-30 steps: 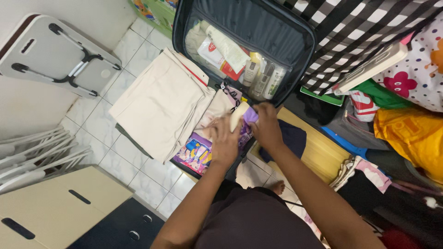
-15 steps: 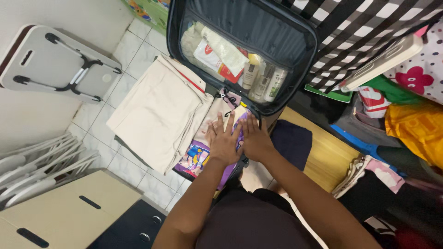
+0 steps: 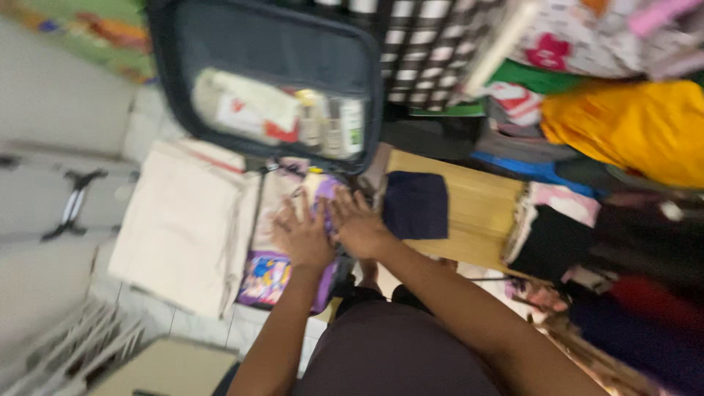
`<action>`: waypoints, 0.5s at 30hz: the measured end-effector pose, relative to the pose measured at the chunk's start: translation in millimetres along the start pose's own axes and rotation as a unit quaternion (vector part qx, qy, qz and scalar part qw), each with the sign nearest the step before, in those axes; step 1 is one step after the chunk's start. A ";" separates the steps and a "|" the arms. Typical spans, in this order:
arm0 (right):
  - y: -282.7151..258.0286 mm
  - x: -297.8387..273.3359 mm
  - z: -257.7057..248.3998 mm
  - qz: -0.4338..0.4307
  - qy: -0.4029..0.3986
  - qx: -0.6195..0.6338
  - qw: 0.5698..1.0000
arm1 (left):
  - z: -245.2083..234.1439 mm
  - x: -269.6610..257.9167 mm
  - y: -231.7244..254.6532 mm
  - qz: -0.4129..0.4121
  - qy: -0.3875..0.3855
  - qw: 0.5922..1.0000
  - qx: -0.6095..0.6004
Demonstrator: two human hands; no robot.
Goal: The person packs various folded clothes into an open suitcase. They pick up items from a nearby table, including shirts, pants, and shorts, and place them neatly inside the luggage.
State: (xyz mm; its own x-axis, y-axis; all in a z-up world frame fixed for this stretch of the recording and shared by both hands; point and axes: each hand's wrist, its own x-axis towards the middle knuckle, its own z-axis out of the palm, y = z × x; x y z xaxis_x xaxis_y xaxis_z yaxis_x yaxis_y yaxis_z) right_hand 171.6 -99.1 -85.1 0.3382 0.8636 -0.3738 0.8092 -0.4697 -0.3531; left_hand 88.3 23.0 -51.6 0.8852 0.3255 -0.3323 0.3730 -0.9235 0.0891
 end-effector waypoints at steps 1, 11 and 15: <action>3.0 -14.1 2.1 -0.020 0.067 0.035 0.997 | -4.7 -0.7 4.5 -0.006 -0.002 1.000 -0.002; 85.8 -187.0 51.8 0.216 0.117 0.311 0.918 | -19.6 -19.9 113.7 0.062 0.071 0.994 -0.051; 157.7 -254.1 140.2 0.373 0.241 0.413 0.795 | 8.7 -24.3 181.1 0.163 -0.007 0.985 -0.057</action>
State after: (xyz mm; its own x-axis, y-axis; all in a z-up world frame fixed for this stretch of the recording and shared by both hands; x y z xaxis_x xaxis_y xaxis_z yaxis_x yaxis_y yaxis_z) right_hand 145.9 -418.3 -166.0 0.8819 0.1642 -0.4419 -0.2280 -0.6719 -0.7047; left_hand 131.9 -154.0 -35.5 0.9593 0.0107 -0.2821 0.0983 -0.9494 0.2982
